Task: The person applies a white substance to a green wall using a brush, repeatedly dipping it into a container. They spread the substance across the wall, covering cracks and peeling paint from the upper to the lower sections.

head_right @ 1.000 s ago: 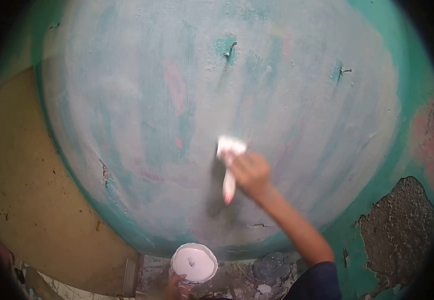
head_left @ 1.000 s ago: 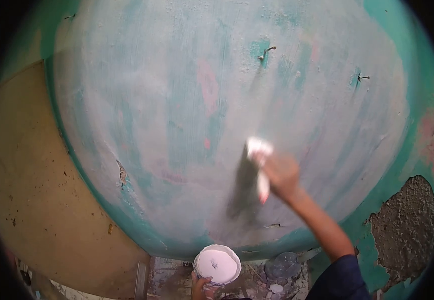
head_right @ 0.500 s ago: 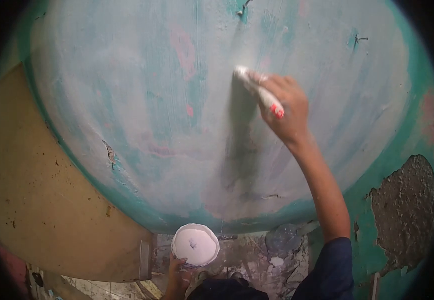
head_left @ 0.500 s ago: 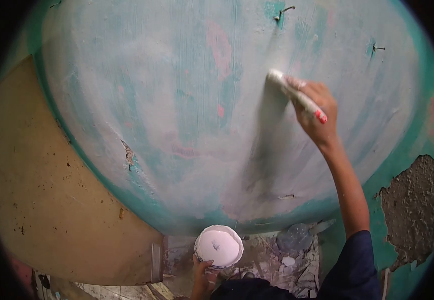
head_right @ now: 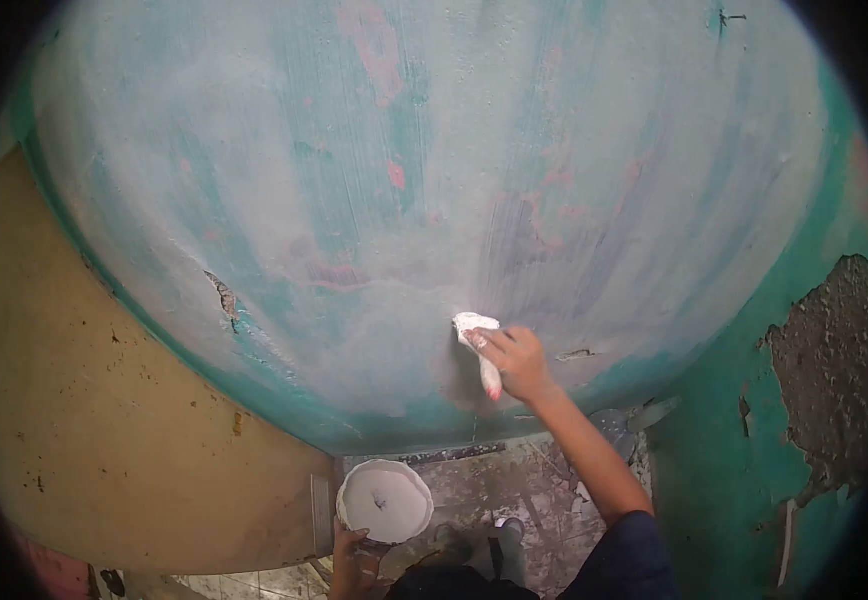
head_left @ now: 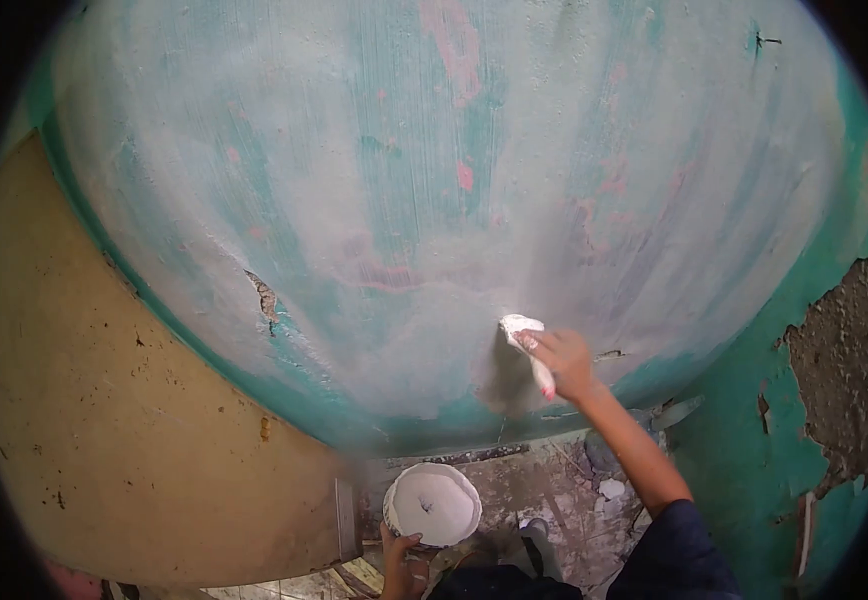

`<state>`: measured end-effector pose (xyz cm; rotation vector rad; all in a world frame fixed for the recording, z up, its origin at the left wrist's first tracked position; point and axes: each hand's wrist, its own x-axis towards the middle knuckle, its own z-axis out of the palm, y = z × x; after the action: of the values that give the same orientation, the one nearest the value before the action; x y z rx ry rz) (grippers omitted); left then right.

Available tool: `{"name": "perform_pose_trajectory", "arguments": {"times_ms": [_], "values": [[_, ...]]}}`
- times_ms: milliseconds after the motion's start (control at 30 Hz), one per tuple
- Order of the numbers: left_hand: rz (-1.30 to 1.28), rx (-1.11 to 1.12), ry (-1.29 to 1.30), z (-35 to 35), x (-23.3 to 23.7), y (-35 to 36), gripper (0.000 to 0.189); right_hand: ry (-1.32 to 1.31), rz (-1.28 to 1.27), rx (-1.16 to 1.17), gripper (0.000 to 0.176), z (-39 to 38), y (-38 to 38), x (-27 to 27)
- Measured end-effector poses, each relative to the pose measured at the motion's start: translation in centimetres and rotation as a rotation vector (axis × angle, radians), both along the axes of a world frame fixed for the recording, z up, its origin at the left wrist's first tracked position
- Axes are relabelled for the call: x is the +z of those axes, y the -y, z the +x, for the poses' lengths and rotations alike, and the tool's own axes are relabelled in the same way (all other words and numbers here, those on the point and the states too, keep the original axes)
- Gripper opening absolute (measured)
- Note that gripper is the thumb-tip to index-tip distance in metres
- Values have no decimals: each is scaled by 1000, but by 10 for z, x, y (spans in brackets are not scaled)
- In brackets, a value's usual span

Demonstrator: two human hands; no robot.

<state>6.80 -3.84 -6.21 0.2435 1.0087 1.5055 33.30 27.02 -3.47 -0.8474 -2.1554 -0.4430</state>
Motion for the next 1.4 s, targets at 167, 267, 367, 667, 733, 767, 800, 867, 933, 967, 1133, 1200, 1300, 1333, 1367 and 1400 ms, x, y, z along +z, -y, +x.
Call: {"name": "perform_pose_trajectory", "arguments": {"times_ms": [167,267,367,667,733,767,800,867,933,967,1133,1200,1300,1333,1367,1400], "values": [[6,-12,26,-18,-14,11,76,8,89,90,34,30,-25,129],[-17,11,27,-16,-8,8,77,-114,168,13,32,23,-16,198],[-40,51,107,-15,-4,8,74,-209,350,-113,33,15,-16,204],[-108,-17,9,-22,-10,8,78,-16,112,-81,36,-26,7,-58],[-117,-20,2,-26,-12,10,77,34,-3,-44,36,-25,12,-83],[-116,-22,-1,-28,-12,10,77,26,-91,-22,36,-23,13,-80],[-108,-27,-6,-30,-12,11,77,26,-89,-22,36,-18,9,-75],[-100,-28,-6,-32,-13,13,77,-9,-227,34,36,-8,-8,-59],[-94,-8,17,-33,-13,13,77,-52,-54,46,37,-6,-1,35],[-96,-5,19,-32,-13,14,77,-119,17,25,37,-6,-4,70],[-79,33,63,-31,-24,14,80,-232,188,-107,39,-24,-2,134],[-112,49,63,-30,-23,14,81,-166,299,-169,39,-35,-1,96],[-116,50,58,-29,-22,14,82,-98,256,-190,34,-51,3,0],[-87,34,52,-29,-22,14,82,-59,181,-206,33,-54,11,-27],[-87,37,50,-30,-24,14,82,-49,115,-170,32,-56,14,-50],[-90,37,40,-31,-25,14,82,-52,115,-168,32,-57,17,-69]]}}
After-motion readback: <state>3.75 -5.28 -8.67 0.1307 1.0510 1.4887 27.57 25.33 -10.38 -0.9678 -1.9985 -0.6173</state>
